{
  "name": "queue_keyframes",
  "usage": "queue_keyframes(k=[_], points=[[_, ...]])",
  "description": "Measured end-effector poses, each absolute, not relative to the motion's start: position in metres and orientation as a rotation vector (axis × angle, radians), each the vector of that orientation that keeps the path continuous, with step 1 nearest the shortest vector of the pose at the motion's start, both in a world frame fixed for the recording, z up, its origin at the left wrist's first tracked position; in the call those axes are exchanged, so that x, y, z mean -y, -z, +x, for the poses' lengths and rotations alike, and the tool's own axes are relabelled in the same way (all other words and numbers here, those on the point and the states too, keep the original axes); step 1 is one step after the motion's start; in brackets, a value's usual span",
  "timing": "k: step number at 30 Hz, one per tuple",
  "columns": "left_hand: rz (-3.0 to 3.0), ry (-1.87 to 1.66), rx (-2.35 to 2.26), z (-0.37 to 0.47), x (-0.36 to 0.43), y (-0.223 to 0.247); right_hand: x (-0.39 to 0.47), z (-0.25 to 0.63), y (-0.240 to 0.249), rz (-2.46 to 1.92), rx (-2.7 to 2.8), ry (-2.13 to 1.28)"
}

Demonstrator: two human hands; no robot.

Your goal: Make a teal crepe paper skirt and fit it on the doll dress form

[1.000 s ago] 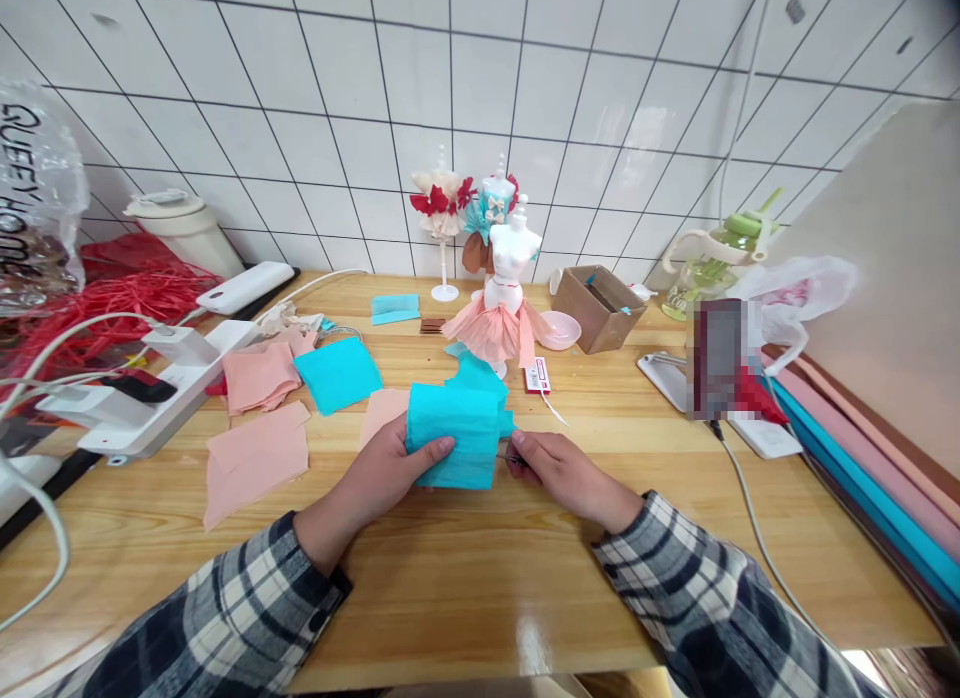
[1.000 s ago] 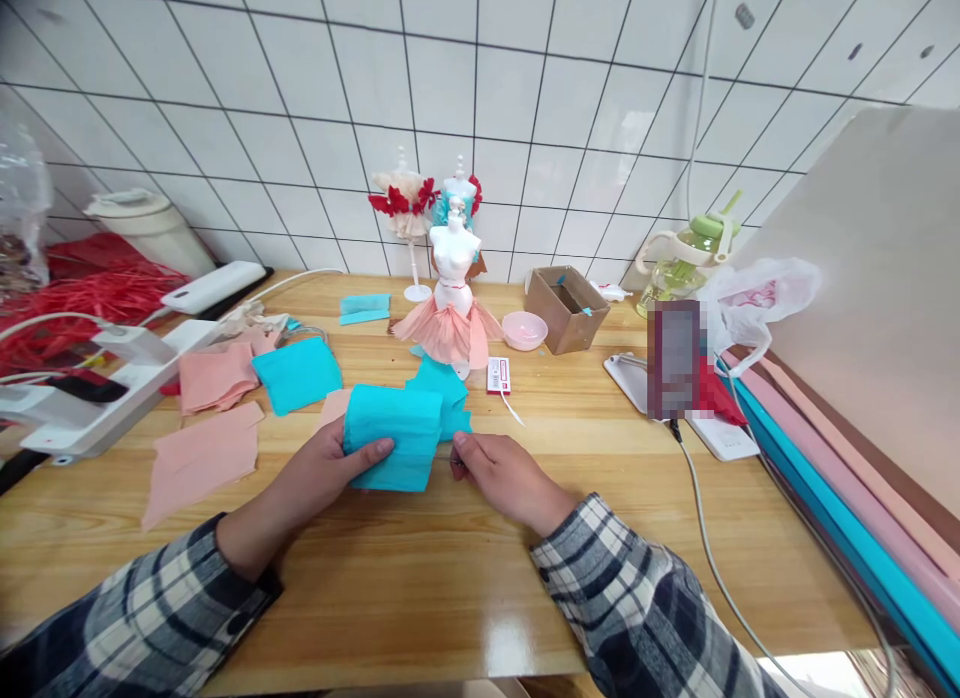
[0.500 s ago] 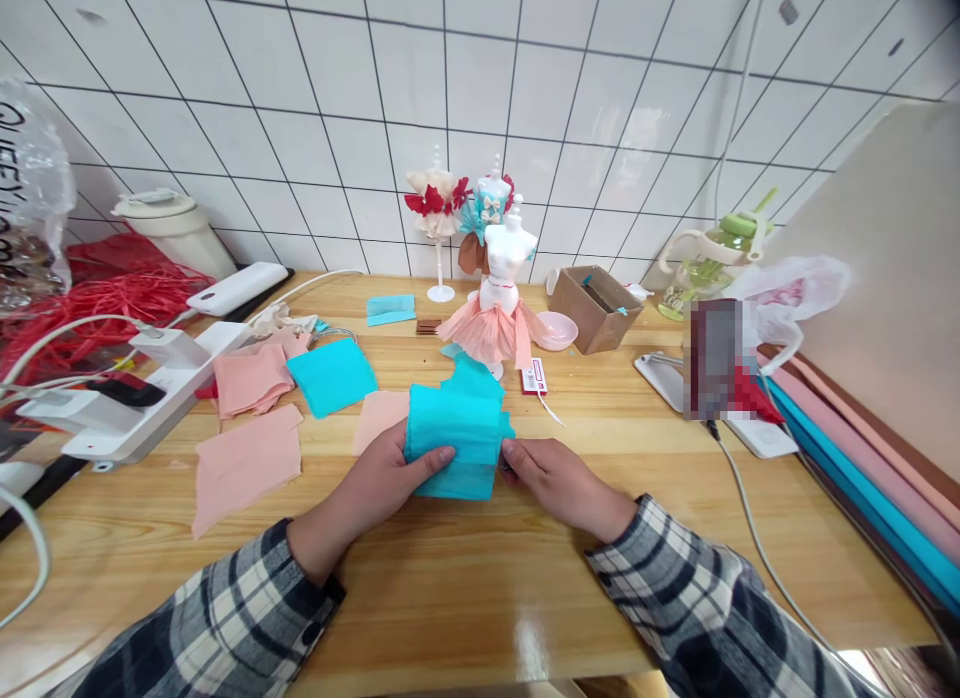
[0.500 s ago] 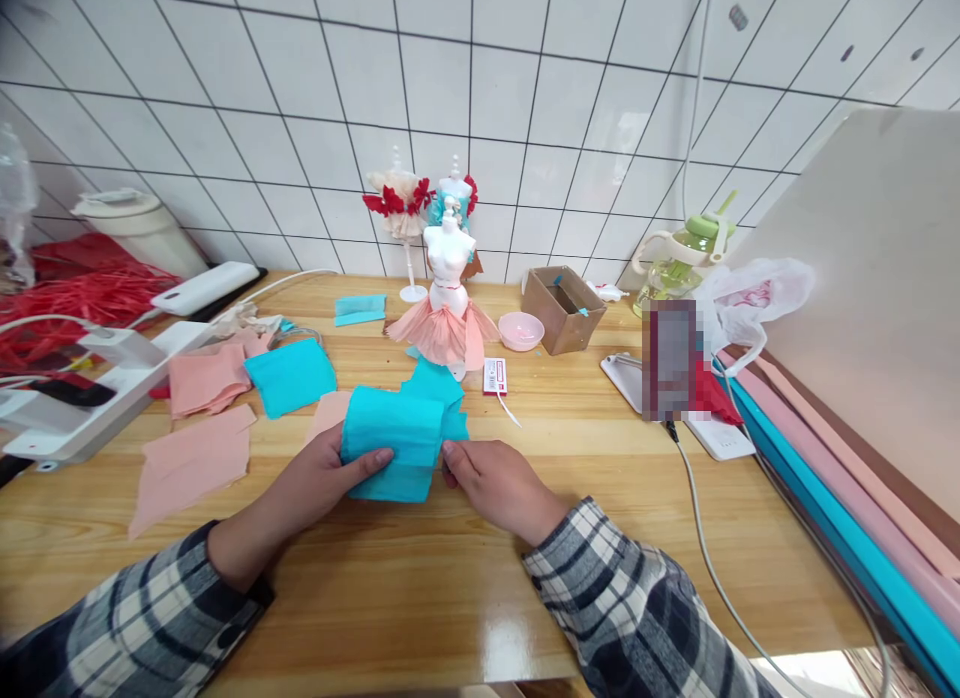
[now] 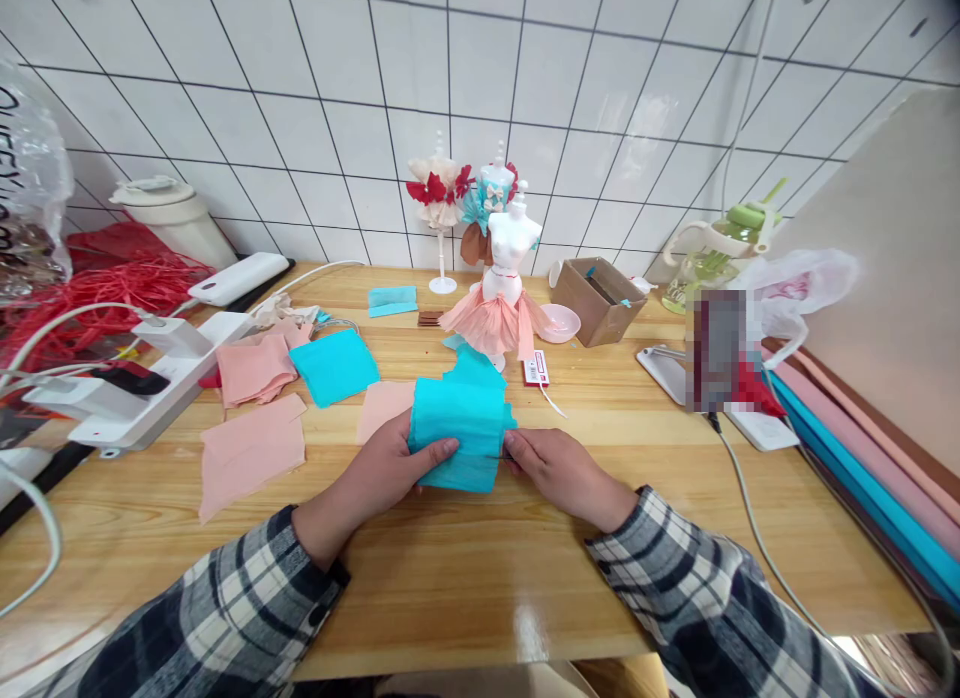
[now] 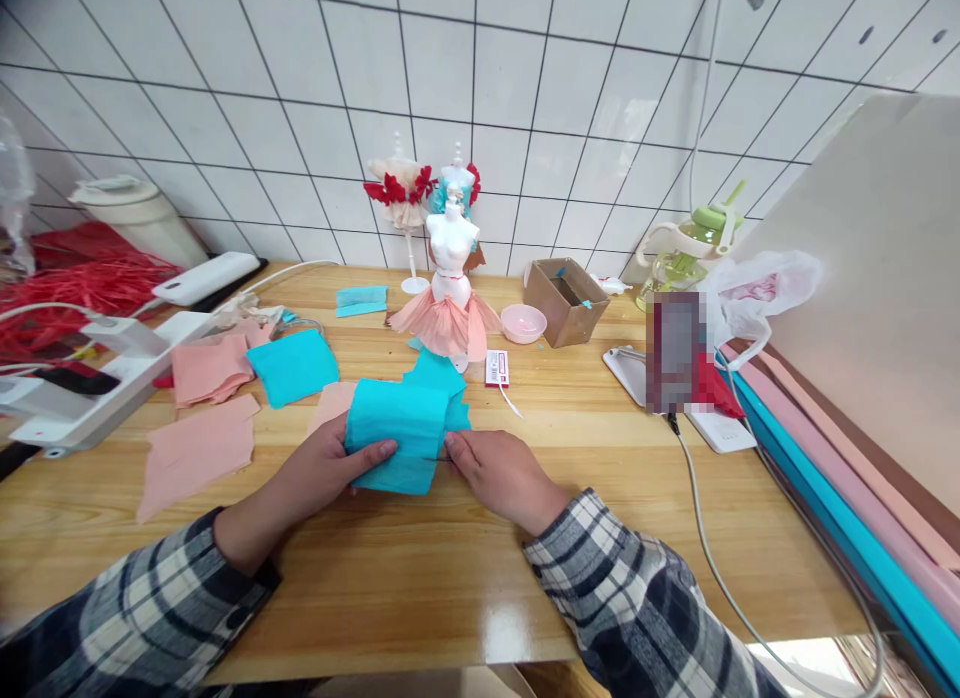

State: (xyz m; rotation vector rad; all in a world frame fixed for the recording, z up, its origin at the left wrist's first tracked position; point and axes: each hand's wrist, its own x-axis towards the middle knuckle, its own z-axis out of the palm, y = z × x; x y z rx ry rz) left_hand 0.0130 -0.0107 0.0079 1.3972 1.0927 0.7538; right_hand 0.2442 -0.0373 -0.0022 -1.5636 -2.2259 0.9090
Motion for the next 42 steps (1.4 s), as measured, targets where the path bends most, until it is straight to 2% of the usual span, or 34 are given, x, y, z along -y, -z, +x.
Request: queue_keyframes(k=[12, 25, 42], points=[[1.458, -0.749, -0.829, 0.008, 0.007, 0.004, 0.037, 0.244, 0.002, -1.600, 2.278, -0.898], [1.538, -0.715, -1.061, 0.006, 0.006, 0.009, 0.036, 0.255, 0.002, -1.512, 2.077, -0.977], [1.441, -0.720, -0.947, 0.007, 0.008, 0.006, 0.037, 0.250, 0.001, -1.627, 2.150, -0.932]])
